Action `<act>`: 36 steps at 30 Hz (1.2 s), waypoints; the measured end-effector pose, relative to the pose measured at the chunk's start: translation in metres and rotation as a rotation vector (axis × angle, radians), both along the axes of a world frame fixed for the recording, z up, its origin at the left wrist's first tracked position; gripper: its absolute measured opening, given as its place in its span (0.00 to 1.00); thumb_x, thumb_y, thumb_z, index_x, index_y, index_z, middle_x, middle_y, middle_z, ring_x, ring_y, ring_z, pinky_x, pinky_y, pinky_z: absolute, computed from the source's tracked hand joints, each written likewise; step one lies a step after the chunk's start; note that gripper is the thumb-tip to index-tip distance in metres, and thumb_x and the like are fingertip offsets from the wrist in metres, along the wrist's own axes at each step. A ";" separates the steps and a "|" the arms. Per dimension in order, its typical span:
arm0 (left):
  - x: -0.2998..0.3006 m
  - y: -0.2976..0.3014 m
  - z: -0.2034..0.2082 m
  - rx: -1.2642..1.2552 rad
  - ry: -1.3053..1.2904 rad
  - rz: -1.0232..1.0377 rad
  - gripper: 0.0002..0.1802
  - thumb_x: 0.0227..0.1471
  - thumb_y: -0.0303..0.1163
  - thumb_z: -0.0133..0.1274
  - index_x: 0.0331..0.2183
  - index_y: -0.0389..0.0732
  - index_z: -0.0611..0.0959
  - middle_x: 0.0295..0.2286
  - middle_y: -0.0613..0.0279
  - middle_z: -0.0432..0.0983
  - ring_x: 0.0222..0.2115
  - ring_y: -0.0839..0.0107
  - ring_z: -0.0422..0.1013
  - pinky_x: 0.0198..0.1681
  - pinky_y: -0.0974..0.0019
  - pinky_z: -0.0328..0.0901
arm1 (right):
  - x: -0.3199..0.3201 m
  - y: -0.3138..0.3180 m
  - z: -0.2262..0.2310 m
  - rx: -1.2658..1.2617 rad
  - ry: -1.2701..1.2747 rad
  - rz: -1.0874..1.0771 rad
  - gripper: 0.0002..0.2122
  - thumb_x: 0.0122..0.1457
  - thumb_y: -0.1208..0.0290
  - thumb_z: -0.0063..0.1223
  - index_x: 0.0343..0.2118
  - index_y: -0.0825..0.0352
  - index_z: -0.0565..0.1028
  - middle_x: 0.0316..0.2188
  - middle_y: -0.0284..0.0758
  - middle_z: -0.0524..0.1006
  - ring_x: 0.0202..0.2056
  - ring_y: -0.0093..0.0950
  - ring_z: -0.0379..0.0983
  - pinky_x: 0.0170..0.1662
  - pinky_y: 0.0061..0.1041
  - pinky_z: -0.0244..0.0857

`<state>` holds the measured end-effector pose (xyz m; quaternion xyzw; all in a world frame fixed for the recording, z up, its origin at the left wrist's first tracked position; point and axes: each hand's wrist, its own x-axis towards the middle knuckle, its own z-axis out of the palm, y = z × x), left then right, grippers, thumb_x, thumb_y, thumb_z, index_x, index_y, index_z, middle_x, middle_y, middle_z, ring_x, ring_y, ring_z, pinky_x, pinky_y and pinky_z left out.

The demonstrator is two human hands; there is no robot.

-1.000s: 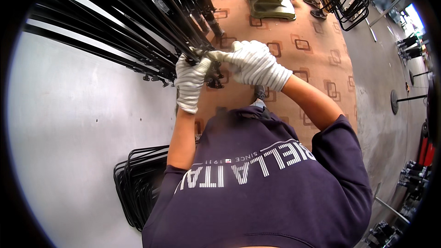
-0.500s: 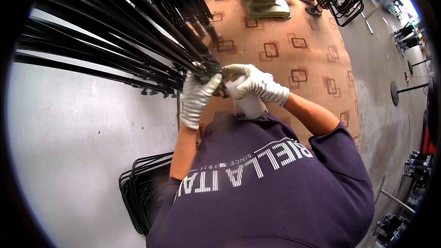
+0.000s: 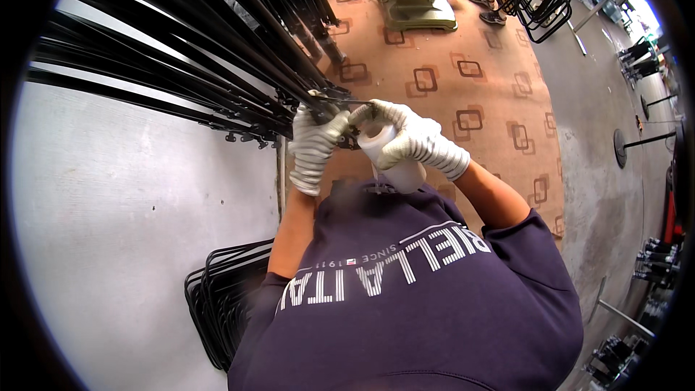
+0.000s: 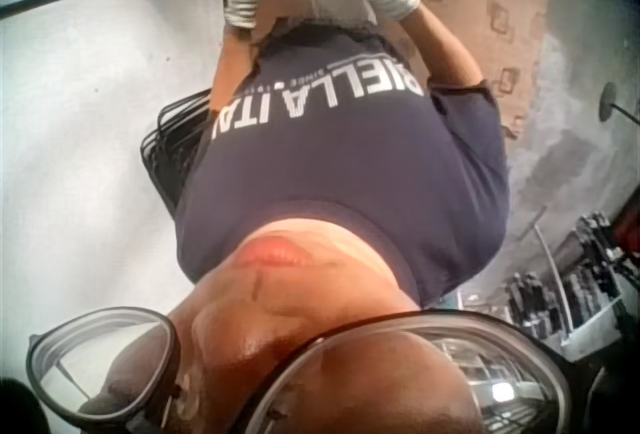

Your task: The person wraps a bundle of black metal frames with plastic film by hand and then hangs the frames onto metal hooks on a wall.

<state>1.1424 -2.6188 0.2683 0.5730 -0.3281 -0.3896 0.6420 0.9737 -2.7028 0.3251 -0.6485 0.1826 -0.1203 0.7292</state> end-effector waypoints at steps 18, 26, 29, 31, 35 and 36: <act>-0.023 -0.021 0.050 -0.116 -0.069 0.179 0.07 0.41 0.26 0.60 0.25 0.41 0.77 0.20 0.72 0.73 0.20 0.84 0.67 0.27 0.79 0.64 | 0.003 0.002 -0.003 -0.872 0.331 -0.143 0.21 0.37 0.70 0.50 0.41 0.57 0.72 0.25 0.38 0.74 0.25 0.37 0.72 0.27 0.30 0.66; -0.015 -0.020 0.051 -0.112 -0.054 0.020 0.07 0.40 0.20 0.56 0.22 0.41 0.74 0.20 0.68 0.73 0.22 0.80 0.69 0.29 0.77 0.65 | 0.003 -0.022 -0.016 -1.334 0.281 -0.145 0.18 0.40 0.72 0.50 0.39 0.52 0.73 0.22 0.36 0.70 0.24 0.36 0.69 0.26 0.32 0.64; 0.001 -0.021 0.045 -0.157 -0.091 -0.082 0.10 0.39 0.17 0.54 0.21 0.41 0.71 0.20 0.66 0.72 0.23 0.77 0.70 0.30 0.75 0.66 | 0.002 -0.042 -0.020 -1.356 0.218 -0.095 0.16 0.43 0.69 0.49 0.39 0.53 0.73 0.22 0.37 0.69 0.24 0.35 0.69 0.26 0.32 0.64; 0.011 -0.014 0.038 -0.143 -0.090 -0.189 0.08 0.39 0.22 0.57 0.23 0.40 0.73 0.19 0.68 0.71 0.22 0.78 0.68 0.29 0.75 0.64 | -0.002 -0.045 -0.017 -1.386 0.200 -0.091 0.15 0.43 0.69 0.49 0.38 0.53 0.73 0.22 0.37 0.69 0.24 0.35 0.69 0.26 0.33 0.64; 0.025 -0.015 0.039 -0.093 -0.101 -0.289 0.09 0.39 0.27 0.59 0.25 0.41 0.74 0.19 0.71 0.69 0.22 0.81 0.66 0.28 0.77 0.62 | 0.001 -0.041 -0.009 -1.343 0.118 -0.111 0.14 0.34 0.76 0.51 0.30 0.58 0.72 0.21 0.33 0.68 0.24 0.35 0.68 0.25 0.32 0.62; 0.027 -0.015 0.035 -0.135 -0.072 -0.277 0.09 0.39 0.27 0.59 0.25 0.41 0.74 0.19 0.71 0.70 0.22 0.81 0.66 0.29 0.77 0.63 | 0.003 -0.041 -0.008 -1.317 0.113 -0.101 0.14 0.33 0.76 0.50 0.29 0.58 0.72 0.21 0.33 0.68 0.24 0.35 0.68 0.26 0.32 0.62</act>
